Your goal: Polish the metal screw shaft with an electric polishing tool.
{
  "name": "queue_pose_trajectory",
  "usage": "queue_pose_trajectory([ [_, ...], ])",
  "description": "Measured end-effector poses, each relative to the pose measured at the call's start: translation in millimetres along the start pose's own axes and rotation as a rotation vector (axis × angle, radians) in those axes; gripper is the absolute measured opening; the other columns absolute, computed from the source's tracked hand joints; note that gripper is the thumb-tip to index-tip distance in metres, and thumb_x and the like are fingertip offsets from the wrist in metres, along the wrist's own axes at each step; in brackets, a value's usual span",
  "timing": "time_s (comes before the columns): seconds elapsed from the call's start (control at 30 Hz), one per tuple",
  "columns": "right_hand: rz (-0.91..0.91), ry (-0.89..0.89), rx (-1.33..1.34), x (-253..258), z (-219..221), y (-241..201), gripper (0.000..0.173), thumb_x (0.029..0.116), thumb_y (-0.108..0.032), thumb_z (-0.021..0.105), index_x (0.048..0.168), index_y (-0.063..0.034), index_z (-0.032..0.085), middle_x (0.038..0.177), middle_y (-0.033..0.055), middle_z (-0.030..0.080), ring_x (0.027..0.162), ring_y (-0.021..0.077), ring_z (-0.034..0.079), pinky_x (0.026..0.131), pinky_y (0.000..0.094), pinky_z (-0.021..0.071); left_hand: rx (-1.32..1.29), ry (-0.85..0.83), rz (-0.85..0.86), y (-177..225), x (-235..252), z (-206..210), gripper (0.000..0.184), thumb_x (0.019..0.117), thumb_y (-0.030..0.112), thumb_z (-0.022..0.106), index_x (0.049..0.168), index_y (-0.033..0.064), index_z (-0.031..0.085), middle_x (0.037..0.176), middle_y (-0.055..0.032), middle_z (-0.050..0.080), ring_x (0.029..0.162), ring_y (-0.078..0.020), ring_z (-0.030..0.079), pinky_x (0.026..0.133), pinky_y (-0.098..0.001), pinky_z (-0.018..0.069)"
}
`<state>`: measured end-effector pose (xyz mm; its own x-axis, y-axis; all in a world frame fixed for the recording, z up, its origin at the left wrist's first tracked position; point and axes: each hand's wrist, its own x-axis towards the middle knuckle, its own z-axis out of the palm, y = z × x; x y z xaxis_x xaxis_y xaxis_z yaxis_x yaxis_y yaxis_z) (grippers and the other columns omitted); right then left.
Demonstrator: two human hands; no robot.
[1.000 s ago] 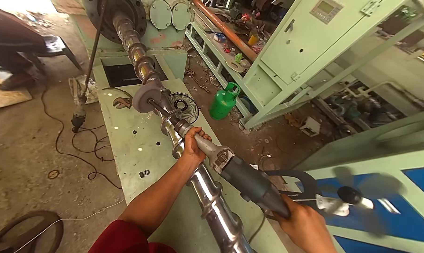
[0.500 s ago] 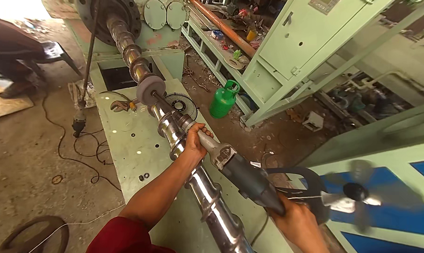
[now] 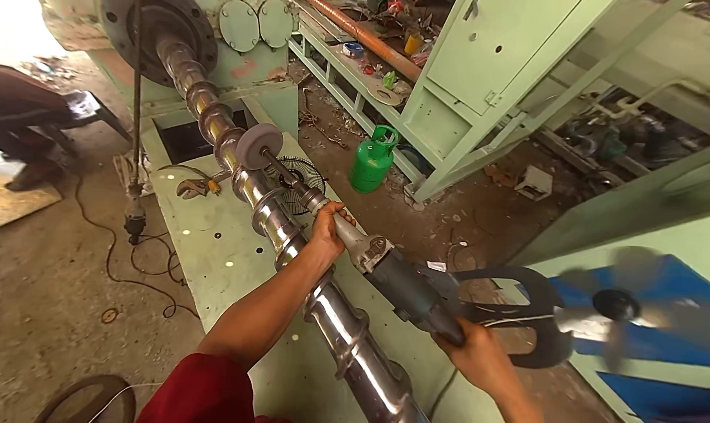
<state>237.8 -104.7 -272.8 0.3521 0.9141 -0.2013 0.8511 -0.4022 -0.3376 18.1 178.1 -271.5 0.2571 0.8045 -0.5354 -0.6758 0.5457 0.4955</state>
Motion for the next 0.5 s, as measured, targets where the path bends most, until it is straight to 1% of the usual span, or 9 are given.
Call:
queue_pose_trajectory([
  [0.03,0.005,-0.014,0.008,1.8,1.8,1.3,0.038,0.0811,-0.046,0.077,0.098,-0.0117,0.075,0.074,0.0116,0.070,0.072,0.0330,0.071,0.066,0.0619,0.0551,0.007,0.009,-0.001,-0.8,2.2,-0.5,0.009,0.0901,0.014,0.062,0.090,0.0149,0.053,0.066,0.0000,0.051,0.054,-0.0132,0.054,0.055,-0.0304,0.0529],
  [0.13,0.015,-0.046,0.035,6.6,6.6,4.7,0.038,0.0816,-0.047,0.077,0.097,-0.0122,0.074,0.075,0.0107,0.071,0.074,0.0316,0.071,0.067,0.0609,0.0555,0.036,0.030,-0.005,-2.9,7.9,-0.1,0.010,0.0899,0.013,0.063,0.091,0.0146,0.053,0.066,0.0000,0.050,0.054,-0.0136,0.054,0.055,-0.0310,0.0532],
  [0.27,0.027,-0.085,0.071,11.3,13.5,8.8,0.038,0.0819,-0.048,0.077,0.094,-0.0126,0.073,0.076,0.0091,0.070,0.075,0.0298,0.071,0.069,0.0597,0.0558,0.061,0.036,-0.015,-5.2,13.7,-0.8,0.010,0.0902,0.013,0.062,0.090,0.0148,0.052,0.066,-0.0001,0.050,0.053,-0.0133,0.053,0.054,-0.0305,0.0526],
  [0.37,0.042,-0.110,0.085,14.6,15.9,9.5,0.038,0.0812,-0.049,0.078,0.095,-0.0129,0.073,0.077,0.0091,0.070,0.076,0.0304,0.071,0.069,0.0603,0.0555,0.085,0.046,-0.023,-6.5,17.7,-0.9,0.011,0.0902,0.013,0.062,0.089,0.0152,0.052,0.065,0.0003,0.049,0.052,-0.0134,0.052,0.054,-0.0304,0.0522],
  [0.5,0.056,-0.150,0.127,16.1,18.8,10.8,0.038,0.0807,-0.049,0.079,0.098,-0.0151,0.074,0.079,0.0074,0.071,0.077,0.0280,0.071,0.071,0.0590,0.0559,0.124,0.072,-0.033,-8.3,19.8,-1.1,0.011,0.0917,0.014,0.062,0.088,0.0156,0.052,0.066,0.0005,0.049,0.053,-0.0133,0.052,0.054,-0.0304,0.0521],
])
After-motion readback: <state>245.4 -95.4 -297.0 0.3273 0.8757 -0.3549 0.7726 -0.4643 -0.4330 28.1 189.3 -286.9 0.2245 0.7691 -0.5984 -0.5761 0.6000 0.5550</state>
